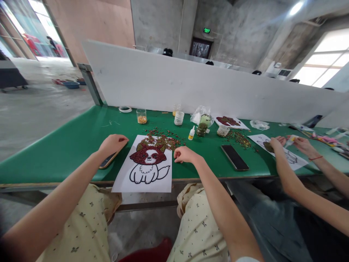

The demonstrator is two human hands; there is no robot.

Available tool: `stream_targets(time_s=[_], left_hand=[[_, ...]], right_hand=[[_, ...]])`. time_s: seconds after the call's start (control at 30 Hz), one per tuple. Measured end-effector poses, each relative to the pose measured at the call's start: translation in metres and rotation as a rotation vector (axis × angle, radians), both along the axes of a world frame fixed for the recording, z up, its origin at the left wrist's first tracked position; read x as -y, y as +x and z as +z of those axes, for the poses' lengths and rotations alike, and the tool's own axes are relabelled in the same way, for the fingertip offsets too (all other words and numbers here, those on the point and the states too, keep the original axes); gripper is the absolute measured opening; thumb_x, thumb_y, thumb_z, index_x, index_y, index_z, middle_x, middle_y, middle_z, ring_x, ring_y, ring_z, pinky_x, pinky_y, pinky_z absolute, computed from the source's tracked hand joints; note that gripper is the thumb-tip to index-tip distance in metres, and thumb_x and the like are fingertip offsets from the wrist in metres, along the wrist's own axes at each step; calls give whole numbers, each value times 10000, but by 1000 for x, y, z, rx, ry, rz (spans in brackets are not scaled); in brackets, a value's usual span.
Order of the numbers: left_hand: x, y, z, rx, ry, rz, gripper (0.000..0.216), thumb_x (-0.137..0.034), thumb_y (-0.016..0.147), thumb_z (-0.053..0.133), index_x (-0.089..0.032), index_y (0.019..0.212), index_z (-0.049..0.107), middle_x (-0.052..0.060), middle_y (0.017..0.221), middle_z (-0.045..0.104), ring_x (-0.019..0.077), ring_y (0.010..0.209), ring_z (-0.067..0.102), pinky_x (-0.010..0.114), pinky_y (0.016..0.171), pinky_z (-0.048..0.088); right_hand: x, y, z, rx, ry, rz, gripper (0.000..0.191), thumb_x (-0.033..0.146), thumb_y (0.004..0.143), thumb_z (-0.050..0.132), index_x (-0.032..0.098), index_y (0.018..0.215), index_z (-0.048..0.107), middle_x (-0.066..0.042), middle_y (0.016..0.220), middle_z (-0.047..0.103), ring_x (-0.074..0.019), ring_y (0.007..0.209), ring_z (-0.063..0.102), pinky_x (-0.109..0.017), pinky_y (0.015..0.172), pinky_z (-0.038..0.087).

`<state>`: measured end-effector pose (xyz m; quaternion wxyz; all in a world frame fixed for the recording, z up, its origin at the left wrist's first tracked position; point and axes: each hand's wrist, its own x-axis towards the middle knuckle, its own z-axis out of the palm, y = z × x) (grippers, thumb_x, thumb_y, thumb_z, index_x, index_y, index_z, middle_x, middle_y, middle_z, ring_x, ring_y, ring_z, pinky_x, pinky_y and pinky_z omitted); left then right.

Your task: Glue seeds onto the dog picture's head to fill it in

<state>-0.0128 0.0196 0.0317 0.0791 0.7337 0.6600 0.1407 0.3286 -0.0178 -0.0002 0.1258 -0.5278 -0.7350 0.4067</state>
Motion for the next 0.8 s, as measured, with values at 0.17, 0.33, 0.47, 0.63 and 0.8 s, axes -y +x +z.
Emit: stream_targets(time_s=[0.17, 0.33, 0.47, 0.63, 0.8], left_hand=[[-1, -2, -1, 10, 7, -23, 324, -298, 763, 441, -183, 909, 706, 57, 959, 703, 229, 872, 623, 243, 657, 425], [-1, -1, -1, 2, 15, -26, 322, -300, 769, 436, -182, 901, 705, 60, 940, 704, 226, 851, 623, 243, 643, 420], [1, 1, 1, 4, 34, -16, 329, -300, 777, 432, -180, 920, 703, 58, 943, 706, 215, 850, 625, 233, 646, 426], [2, 1, 2, -3, 16, -18, 332, -297, 785, 427, -181, 939, 698, 55, 978, 703, 216, 880, 626, 229, 663, 431], [0, 0, 0, 15, 21, -35, 327, -304, 786, 426, -178, 916, 698, 57, 967, 700, 219, 885, 620, 237, 669, 422]], right_hand=[[0, 4, 2, 152, 108, -38, 63, 113, 714, 553, 170, 728, 575, 11, 668, 602, -99, 589, 531, -199, 539, 395], [-1, 4, 1, 245, 170, -92, 136, 62, 708, 480, 177, 760, 531, 7, 698, 573, -106, 606, 481, -206, 548, 331], [-2, 1, -2, 304, 220, -110, 155, 69, 708, 475, 188, 807, 486, 16, 685, 530, -114, 595, 442, -215, 537, 286], [-4, -1, -6, 330, 270, -113, 189, 80, 688, 504, 196, 826, 448, 17, 709, 503, -118, 595, 435, -216, 528, 279], [-6, 0, -4, 301, 367, -140, 112, 112, 723, 491, 196, 791, 463, 5, 727, 525, -130, 634, 467, -224, 563, 311]])
